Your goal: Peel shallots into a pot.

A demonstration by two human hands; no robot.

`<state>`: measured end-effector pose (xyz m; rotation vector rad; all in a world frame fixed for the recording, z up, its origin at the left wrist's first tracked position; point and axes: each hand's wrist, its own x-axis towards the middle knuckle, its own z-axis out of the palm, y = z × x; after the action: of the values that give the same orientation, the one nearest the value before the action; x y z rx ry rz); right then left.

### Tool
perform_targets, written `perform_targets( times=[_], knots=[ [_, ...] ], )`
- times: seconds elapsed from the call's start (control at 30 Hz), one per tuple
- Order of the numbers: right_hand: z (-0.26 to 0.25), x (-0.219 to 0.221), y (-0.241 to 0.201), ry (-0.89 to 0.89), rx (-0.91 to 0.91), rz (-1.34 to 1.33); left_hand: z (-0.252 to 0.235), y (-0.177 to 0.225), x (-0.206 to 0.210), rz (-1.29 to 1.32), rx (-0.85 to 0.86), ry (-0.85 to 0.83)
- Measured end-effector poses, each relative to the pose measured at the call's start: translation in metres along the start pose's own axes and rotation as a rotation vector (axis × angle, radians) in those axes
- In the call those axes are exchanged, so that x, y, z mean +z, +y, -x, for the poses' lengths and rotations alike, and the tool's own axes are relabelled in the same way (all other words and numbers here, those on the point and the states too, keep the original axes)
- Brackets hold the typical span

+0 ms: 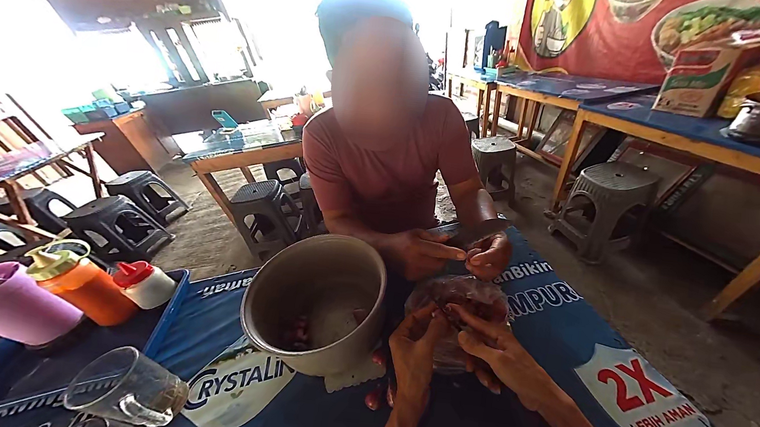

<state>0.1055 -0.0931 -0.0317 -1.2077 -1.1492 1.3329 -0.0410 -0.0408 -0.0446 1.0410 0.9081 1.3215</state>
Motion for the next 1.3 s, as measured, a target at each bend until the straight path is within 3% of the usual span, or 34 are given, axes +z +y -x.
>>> perform_targets(
  times=[0.3,0.9,1.07,1.3],
  knots=[
    [0.0,0.002,0.001,-0.013,0.021,-0.062,-0.002,0.0,-0.001,0.032,-0.046,0.013],
    [-0.003,0.01,0.002,0.134,0.201,-0.409,0.006,-0.01,0.004,-0.04,0.152,-0.015],
    [-0.004,0.003,-0.002,0.036,0.26,-0.526,0.006,-0.007,0.004,-0.012,0.119,-0.024],
    [0.0,-0.002,-0.001,-0.109,0.172,-0.362,0.002,-0.002,0.001,0.002,0.062,0.015]
  ],
)
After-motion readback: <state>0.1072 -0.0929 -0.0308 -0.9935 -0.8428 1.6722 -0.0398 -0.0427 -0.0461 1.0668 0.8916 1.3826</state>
